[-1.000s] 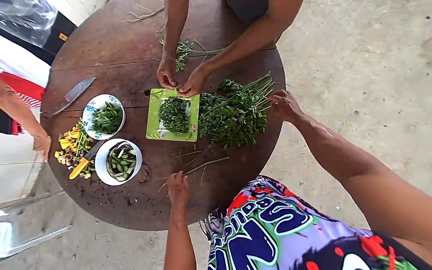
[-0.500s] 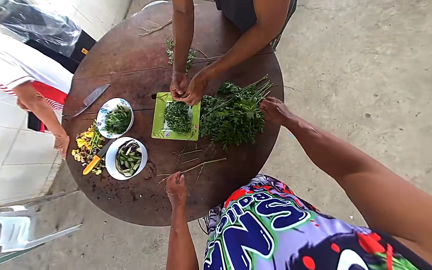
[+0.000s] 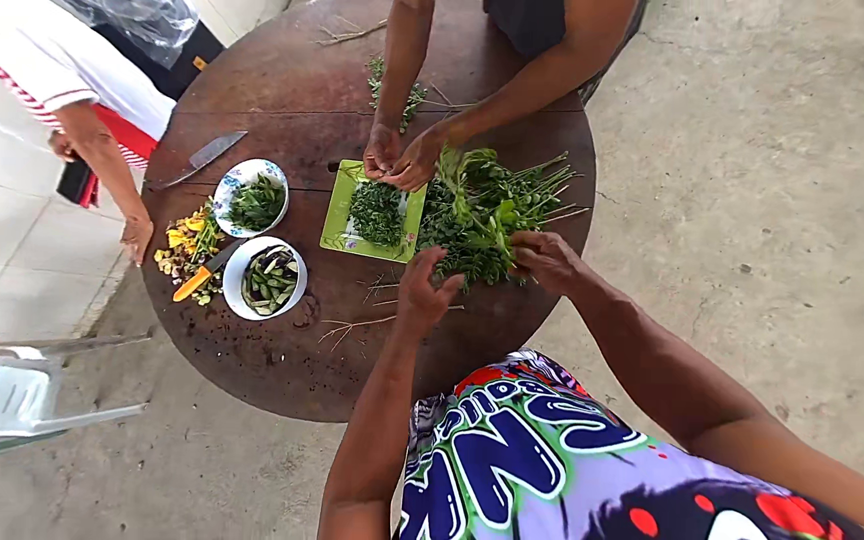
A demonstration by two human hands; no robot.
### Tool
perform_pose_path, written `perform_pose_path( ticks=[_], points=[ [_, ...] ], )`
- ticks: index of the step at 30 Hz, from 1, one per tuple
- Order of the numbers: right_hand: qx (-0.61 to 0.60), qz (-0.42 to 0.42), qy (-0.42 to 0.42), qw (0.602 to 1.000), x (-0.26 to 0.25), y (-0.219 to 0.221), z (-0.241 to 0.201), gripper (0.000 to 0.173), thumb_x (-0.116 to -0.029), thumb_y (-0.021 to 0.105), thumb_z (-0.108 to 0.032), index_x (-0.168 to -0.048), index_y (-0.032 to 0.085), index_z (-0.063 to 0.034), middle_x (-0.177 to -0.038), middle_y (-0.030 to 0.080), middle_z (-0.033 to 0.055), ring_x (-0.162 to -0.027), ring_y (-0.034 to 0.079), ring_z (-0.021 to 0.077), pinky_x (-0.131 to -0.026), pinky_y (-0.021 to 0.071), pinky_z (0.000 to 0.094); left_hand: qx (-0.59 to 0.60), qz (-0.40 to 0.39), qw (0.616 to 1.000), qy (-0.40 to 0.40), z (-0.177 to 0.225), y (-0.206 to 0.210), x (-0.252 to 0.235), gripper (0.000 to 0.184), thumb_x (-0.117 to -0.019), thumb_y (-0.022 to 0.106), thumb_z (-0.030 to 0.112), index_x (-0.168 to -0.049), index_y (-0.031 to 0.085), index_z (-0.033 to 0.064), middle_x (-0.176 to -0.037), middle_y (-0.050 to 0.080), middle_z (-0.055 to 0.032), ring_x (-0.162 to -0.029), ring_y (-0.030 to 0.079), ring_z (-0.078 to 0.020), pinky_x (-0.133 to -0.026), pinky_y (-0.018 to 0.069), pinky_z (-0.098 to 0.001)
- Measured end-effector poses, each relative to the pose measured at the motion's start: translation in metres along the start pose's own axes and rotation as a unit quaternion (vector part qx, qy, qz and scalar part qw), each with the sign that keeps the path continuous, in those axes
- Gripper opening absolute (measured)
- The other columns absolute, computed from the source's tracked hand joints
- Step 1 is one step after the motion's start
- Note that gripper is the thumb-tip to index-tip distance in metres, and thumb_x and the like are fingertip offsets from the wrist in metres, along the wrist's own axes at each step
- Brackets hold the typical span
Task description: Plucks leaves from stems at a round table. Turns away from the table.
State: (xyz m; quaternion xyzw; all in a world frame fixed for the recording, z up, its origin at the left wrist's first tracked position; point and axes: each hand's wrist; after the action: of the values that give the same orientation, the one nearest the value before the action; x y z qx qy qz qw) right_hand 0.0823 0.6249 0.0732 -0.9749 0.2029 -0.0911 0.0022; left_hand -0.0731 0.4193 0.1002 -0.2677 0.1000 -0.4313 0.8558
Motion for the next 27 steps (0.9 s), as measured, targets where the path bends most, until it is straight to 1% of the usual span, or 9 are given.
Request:
perform_pose_path(
  ticks=[2,3,5,6,7,12,17,21,27],
  points=[
    [-0.004,-0.027,-0.004,1.000,-0.001,0.019,-0.008,0.021,-0.1030,0.053,-0.010,-0.114,0.066,0.0015,-0.084,0.068,0.0011,-0.069,0.062,0.0045,-0.065,0.0549,0.0232,0.018,-0.044,0.999,-0.011,0.012,-0.005,-0.014,0.070,-0.0882,0.082,0.026,-0.145,0.053,-0.0019,-0.154,0.048,-0.0206,-0.140,0.050,-0.0306,-0.111,0.0462,-0.0472],
    [0.001,-0.033,-0.003,0.999,-0.003,0.026,-0.011,0.019,-0.1034,0.054,-0.010,-0.111,0.067,0.0015,-0.083,0.068,0.0003,-0.068,0.061,0.0033,-0.065,0.0544,0.0218,0.043,-0.065,0.997,-0.029,0.015,-0.008,-0.018,0.071,-0.0878,0.083,0.026,-0.146,0.052,-0.0012,-0.151,0.052,-0.0186,-0.137,0.053,-0.0276,-0.111,0.0465,-0.0454],
    [0.010,-0.035,0.004,0.999,-0.007,0.039,-0.013,0.018,-0.1039,0.054,-0.012,-0.107,0.067,0.0002,-0.080,0.067,-0.0014,-0.067,0.061,0.0023,-0.064,0.0535,0.0206,0.132,-0.088,0.985,-0.065,0.013,-0.008,-0.024,0.044,-0.0901,0.080,0.018,-0.127,0.065,0.0003,-0.118,0.072,-0.0095,-0.105,0.068,-0.0138,-0.094,0.0566,-0.0344],
    [0.007,-0.030,0.008,1.000,-0.009,0.043,-0.013,0.017,-0.1036,0.055,-0.012,-0.104,0.067,-0.0007,-0.077,0.066,-0.0021,-0.065,0.060,0.0024,-0.063,0.0531,0.0207,0.167,-0.093,0.978,-0.084,0.010,-0.007,-0.025,0.029,-0.0927,0.077,0.016,-0.116,0.069,0.0002,-0.102,0.073,-0.0067,-0.090,0.069,-0.0102,-0.084,0.0573,-0.0308],
    [-0.003,-0.022,0.012,1.000,-0.010,0.048,-0.013,0.016,-0.1033,0.056,-0.012,-0.103,0.068,-0.0007,-0.076,0.066,-0.0021,-0.063,0.060,0.0031,-0.062,0.0534,0.0213,0.192,-0.094,0.971,-0.104,0.009,-0.006,-0.025,0.021,-0.0950,0.074,0.014,-0.110,0.071,-0.0005,-0.094,0.073,-0.0062,-0.084,0.069,-0.0094,-0.082,0.0582,-0.0299],
    [-0.065,0.022,0.018,0.997,-0.013,0.064,-0.011,0.012,-0.1041,0.054,-0.010,-0.104,0.063,-0.0006,-0.075,0.067,0.0009,-0.058,0.062,0.0073,-0.056,0.0543,0.0228,0.326,-0.065,0.932,-0.143,-0.005,0.000,-0.015,0.011,-0.0969,0.067,0.001,-0.106,0.069,-0.0056,-0.091,0.072,-0.0087,-0.081,0.070,-0.0131,-0.080,0.0605,-0.0294],
    [-0.003,0.018,0.000,1.000,-0.020,0.076,-0.009,0.014,-0.1027,0.054,-0.009,-0.107,0.063,0.0004,-0.080,0.066,0.0003,-0.064,0.060,0.0043,-0.059,0.0516,0.0204,0.423,-0.058,0.889,-0.166,-0.014,-0.002,-0.011,0.026,-0.0977,0.062,-0.003,-0.123,0.061,-0.0073,-0.103,0.070,-0.0132,-0.087,0.071,-0.0178,-0.082,0.0608,-0.0329],
    [-0.011,0.024,0.013,1.000,-0.022,0.083,-0.011,0.014,-0.1008,0.059,-0.008,-0.110,0.062,0.0009,-0.080,0.066,0.0005,-0.064,0.061,0.0034,-0.060,0.0527,0.0194,0.424,-0.020,0.884,-0.195,-0.012,0.000,-0.013,0.011,-0.0952,0.068,-0.003,-0.106,0.067,-0.0057,-0.090,0.072,-0.0104,-0.074,0.070,-0.0144,-0.071,0.0602,-0.0278],
    [-0.025,0.051,0.007,0.998,-0.026,0.087,-0.011,0.012,-0.1041,0.054,-0.008,-0.106,0.061,0.0021,-0.076,0.064,0.0018,-0.061,0.061,0.0055,-0.061,0.0547,0.0214,0.431,0.003,0.877,-0.211,-0.014,0.003,-0.013,0.007,-0.0962,0.063,-0.005,-0.103,0.066,-0.0049,-0.083,0.069,-0.0085,-0.068,0.066,-0.0122,-0.066,0.0578,-0.0252]
  ],
)
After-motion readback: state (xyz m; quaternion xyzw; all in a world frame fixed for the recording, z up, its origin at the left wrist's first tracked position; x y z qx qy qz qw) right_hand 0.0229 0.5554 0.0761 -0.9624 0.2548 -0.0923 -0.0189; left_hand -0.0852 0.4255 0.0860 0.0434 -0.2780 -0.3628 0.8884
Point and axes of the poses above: each hand's wrist, its own x-axis away from the middle knuckle, its own y-axis out of the palm, z = x × y
